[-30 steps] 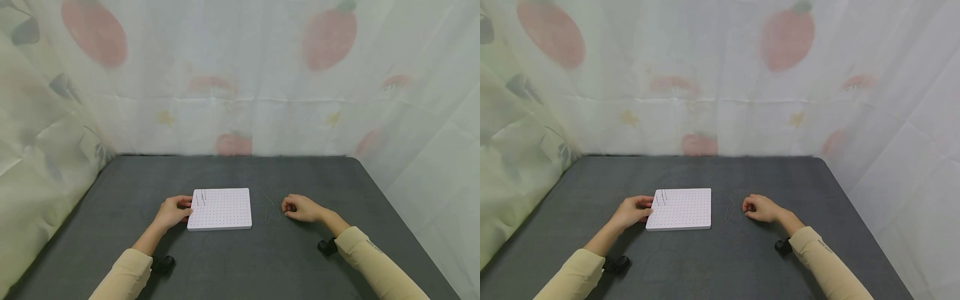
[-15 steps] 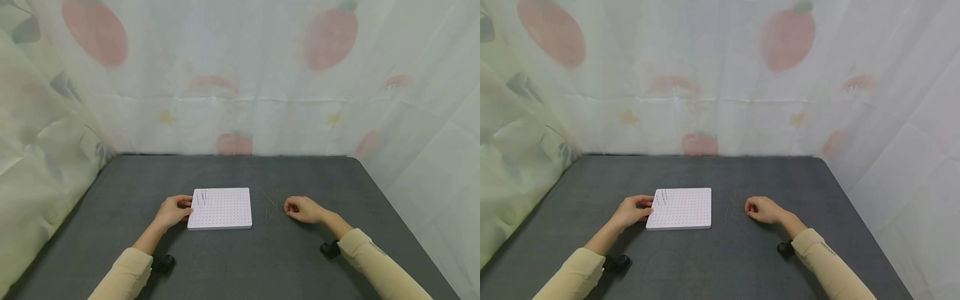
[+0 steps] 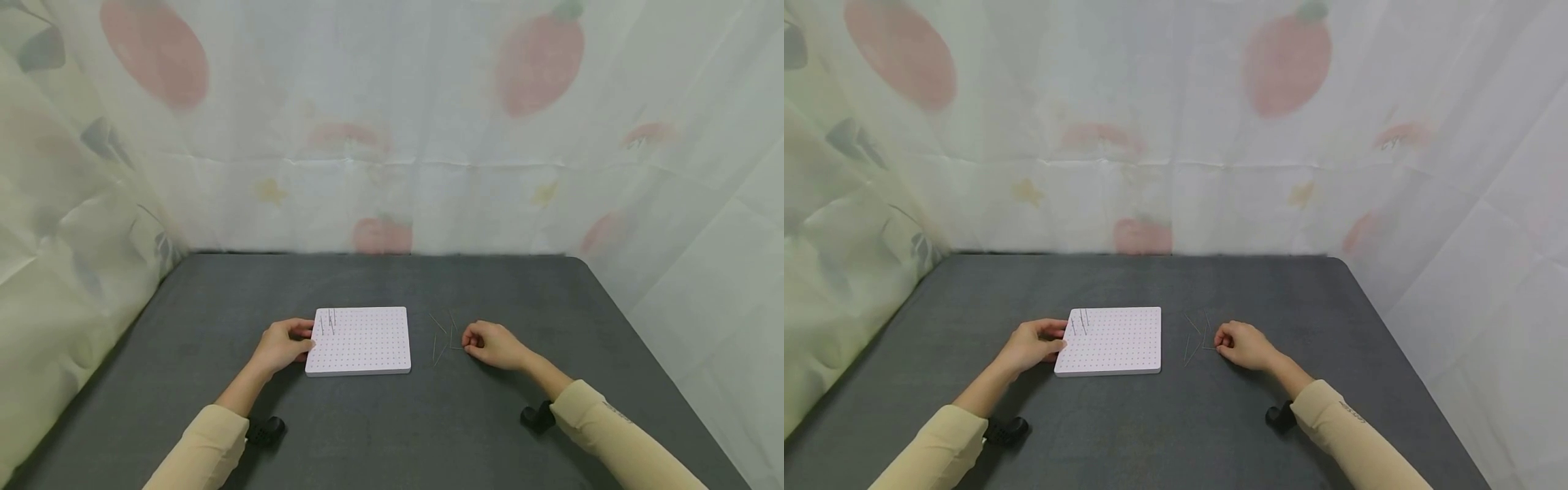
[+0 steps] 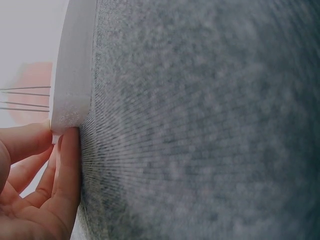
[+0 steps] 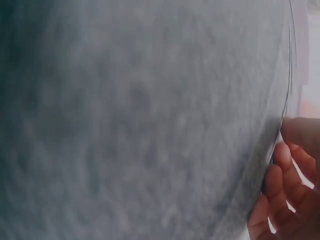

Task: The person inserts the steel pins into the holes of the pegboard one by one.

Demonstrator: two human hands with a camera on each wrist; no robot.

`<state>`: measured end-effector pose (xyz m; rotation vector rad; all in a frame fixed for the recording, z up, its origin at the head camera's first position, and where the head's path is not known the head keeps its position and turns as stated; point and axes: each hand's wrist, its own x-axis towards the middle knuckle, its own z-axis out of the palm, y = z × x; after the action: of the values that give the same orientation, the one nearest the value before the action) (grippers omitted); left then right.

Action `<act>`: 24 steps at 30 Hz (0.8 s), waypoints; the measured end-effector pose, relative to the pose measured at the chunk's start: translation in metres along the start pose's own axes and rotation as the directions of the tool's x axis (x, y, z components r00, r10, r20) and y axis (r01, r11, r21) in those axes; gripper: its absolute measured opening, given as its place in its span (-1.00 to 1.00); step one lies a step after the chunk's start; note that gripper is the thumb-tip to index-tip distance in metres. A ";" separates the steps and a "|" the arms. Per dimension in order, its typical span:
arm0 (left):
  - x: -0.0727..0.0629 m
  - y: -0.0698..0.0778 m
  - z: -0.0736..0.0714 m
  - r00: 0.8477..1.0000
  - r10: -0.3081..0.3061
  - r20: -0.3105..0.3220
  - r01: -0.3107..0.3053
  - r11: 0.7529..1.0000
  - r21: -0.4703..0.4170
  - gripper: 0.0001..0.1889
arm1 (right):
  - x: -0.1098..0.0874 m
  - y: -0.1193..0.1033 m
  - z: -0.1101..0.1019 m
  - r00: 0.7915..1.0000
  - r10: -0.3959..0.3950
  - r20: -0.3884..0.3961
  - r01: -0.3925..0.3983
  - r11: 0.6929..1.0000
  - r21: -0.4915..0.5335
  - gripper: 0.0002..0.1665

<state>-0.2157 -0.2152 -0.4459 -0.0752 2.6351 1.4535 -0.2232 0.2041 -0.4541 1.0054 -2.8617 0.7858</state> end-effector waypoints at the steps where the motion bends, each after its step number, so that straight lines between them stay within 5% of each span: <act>1: 0.000 0.000 0.000 1.000 0.001 -0.001 -0.001 1.000 0.001 -0.54 | 0.000 -0.002 0.001 1.000 0.016 -0.012 -0.016 1.000 0.002 -0.93; 9: -0.001 0.000 0.000 1.000 0.000 0.001 0.000 0.999 0.033 -0.54 | 0.001 -0.009 0.007 0.992 0.121 -0.034 -0.121 0.993 0.012 -0.92; 24: -0.001 0.002 0.000 1.000 -0.011 -0.007 0.011 0.999 0.036 -0.54 | 0.001 -0.015 0.008 0.984 0.154 -0.084 -0.159 0.985 -0.063 -0.91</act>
<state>-0.2146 -0.2139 -0.4443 -0.0910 2.6605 1.4044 -0.2139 0.1901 -0.4547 0.7315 -2.9046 0.7109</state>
